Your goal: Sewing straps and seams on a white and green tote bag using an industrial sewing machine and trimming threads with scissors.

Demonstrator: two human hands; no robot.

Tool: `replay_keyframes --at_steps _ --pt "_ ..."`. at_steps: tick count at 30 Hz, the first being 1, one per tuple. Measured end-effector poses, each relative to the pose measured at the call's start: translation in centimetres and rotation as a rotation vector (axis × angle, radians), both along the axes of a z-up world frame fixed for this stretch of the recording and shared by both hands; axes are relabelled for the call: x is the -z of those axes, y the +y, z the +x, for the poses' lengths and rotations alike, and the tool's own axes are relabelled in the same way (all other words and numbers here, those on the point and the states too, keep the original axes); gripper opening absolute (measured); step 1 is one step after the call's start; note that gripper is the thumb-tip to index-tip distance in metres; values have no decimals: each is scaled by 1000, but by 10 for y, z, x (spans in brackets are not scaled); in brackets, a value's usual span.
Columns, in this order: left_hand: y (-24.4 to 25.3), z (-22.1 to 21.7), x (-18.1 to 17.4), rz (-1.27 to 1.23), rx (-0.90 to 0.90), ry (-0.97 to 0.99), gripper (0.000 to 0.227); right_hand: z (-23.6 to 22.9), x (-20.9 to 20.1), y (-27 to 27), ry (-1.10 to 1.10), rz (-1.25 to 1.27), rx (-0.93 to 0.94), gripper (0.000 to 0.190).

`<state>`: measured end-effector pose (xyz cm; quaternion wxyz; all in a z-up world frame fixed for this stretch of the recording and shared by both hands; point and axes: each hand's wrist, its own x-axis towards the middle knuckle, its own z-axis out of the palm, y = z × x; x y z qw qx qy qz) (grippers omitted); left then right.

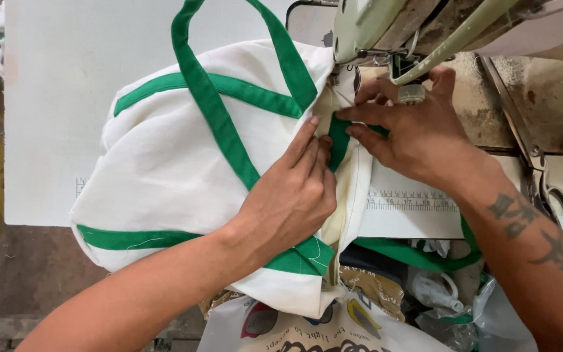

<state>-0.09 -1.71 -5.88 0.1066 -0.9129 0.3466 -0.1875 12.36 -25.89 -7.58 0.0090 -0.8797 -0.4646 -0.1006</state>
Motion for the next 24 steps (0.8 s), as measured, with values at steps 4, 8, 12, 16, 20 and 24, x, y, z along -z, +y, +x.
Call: replay_keyframes --at_steps 4,8,12,16,20,24 --pt "-1 1 3 -80 -17 -9 31 11 -2 0 -14 14 -54 38" --pt "-2 2 5 -228 -38 6 27 15 -23 24 423 -212 196 48" --pt "-6 -1 6 -284 -63 6 25 18 -62 47 792 -280 410 39" --pt "-10 -3 9 -324 -88 -19 23 27 -63 47 934 -184 417 24" --pt "-13 -8 10 -271 -126 -8 27 24 -65 53 954 -199 365 34" --pt "-14 -8 11 -220 -104 -45 37 21 -46 54 884 -200 475 28"
